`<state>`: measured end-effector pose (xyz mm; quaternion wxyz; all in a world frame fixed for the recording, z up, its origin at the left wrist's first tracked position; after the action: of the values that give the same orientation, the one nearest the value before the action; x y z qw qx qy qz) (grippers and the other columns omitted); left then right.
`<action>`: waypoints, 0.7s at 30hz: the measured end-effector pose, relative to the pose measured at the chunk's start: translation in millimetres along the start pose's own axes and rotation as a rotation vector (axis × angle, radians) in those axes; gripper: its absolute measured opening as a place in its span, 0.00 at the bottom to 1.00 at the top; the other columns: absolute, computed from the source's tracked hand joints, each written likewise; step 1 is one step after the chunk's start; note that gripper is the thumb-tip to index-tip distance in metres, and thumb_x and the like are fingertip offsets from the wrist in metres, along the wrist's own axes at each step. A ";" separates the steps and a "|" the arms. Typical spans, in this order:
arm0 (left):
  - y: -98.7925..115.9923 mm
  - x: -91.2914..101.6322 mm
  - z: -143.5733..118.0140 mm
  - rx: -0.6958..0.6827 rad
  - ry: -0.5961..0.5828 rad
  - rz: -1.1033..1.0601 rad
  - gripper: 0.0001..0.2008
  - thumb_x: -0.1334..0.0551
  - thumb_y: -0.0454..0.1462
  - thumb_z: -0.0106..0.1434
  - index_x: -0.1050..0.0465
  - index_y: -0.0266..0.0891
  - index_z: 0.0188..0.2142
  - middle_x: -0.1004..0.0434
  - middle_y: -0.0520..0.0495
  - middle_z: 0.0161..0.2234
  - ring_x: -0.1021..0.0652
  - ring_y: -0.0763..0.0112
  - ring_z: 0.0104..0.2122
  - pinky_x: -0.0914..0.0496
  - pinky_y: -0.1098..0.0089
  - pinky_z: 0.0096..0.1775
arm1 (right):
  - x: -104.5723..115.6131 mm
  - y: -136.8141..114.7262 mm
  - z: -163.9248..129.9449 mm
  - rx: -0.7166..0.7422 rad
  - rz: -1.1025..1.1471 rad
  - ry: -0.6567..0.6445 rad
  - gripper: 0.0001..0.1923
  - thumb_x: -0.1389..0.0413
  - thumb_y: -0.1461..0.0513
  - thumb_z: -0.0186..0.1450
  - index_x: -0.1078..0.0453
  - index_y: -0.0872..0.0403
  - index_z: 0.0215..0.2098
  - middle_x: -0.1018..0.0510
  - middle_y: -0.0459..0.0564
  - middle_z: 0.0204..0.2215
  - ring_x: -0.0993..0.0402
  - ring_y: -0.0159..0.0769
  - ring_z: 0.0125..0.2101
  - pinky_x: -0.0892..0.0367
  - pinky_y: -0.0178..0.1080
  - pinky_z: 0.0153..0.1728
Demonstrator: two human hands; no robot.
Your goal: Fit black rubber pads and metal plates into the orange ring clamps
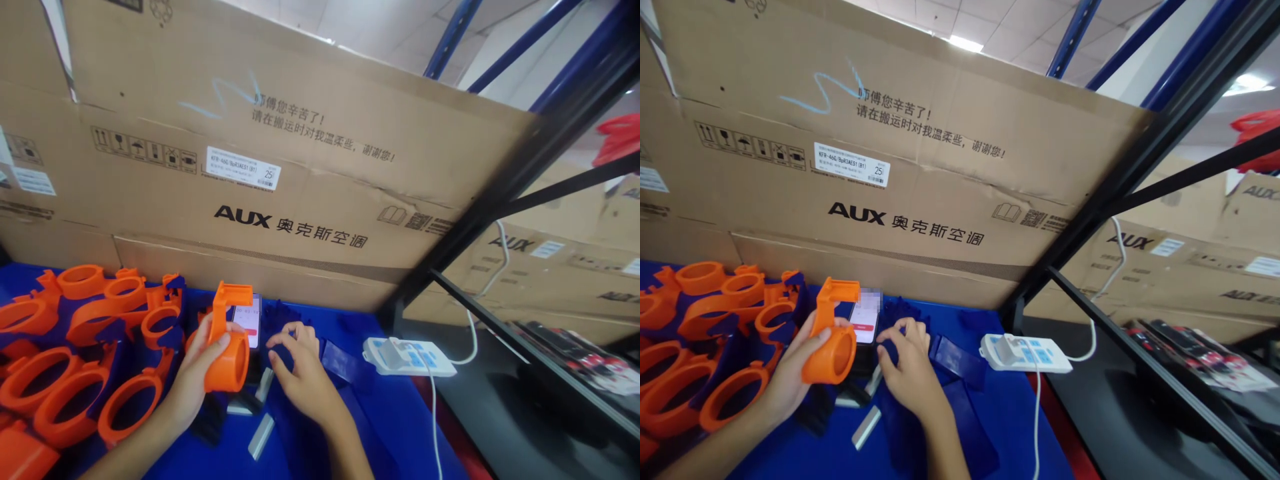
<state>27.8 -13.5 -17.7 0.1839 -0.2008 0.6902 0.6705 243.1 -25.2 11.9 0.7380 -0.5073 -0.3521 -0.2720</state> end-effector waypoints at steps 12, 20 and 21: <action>-6.7 -9.2 -16.7 0.088 -0.002 -0.193 0.19 0.28 0.45 0.62 0.21 0.44 0.50 0.15 0.48 0.41 0.16 0.61 0.40 0.22 0.68 0.41 | -10.0 10.0 -7.9 -0.050 -0.140 -0.291 0.15 0.39 0.67 0.63 0.20 0.43 0.44 0.34 0.49 0.48 0.39 0.47 0.52 0.47 0.57 0.58; -3.5 -5.5 -12.0 0.111 0.078 -0.187 0.17 0.28 0.46 0.60 0.20 0.40 0.46 0.15 0.47 0.38 0.17 0.63 0.38 0.22 0.70 0.40 | -8.2 24.1 -4.1 -0.027 -0.216 -0.241 0.11 0.42 0.60 0.72 0.19 0.41 0.49 0.31 0.51 0.45 0.37 0.47 0.50 0.41 0.53 0.53; -2.8 -4.9 -11.3 0.118 0.098 -0.182 0.17 0.27 0.46 0.59 0.20 0.40 0.44 0.15 0.47 0.37 0.17 0.63 0.37 0.22 0.69 0.39 | -8.0 25.3 -3.7 -0.020 -0.233 -0.230 0.11 0.43 0.59 0.72 0.20 0.42 0.49 0.31 0.52 0.46 0.37 0.48 0.50 0.41 0.52 0.52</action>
<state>33.6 -24.7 -17.2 0.2214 -0.2839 0.7155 0.5987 258.3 -19.8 -9.5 0.6514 -0.4980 -0.4880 -0.2994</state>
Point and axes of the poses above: each hand's wrist, its own z-axis towards the middle knuckle, its own x-axis out of the back of the hand, y = z × x, the point moved 1 cm from there along z, towards the middle knuckle
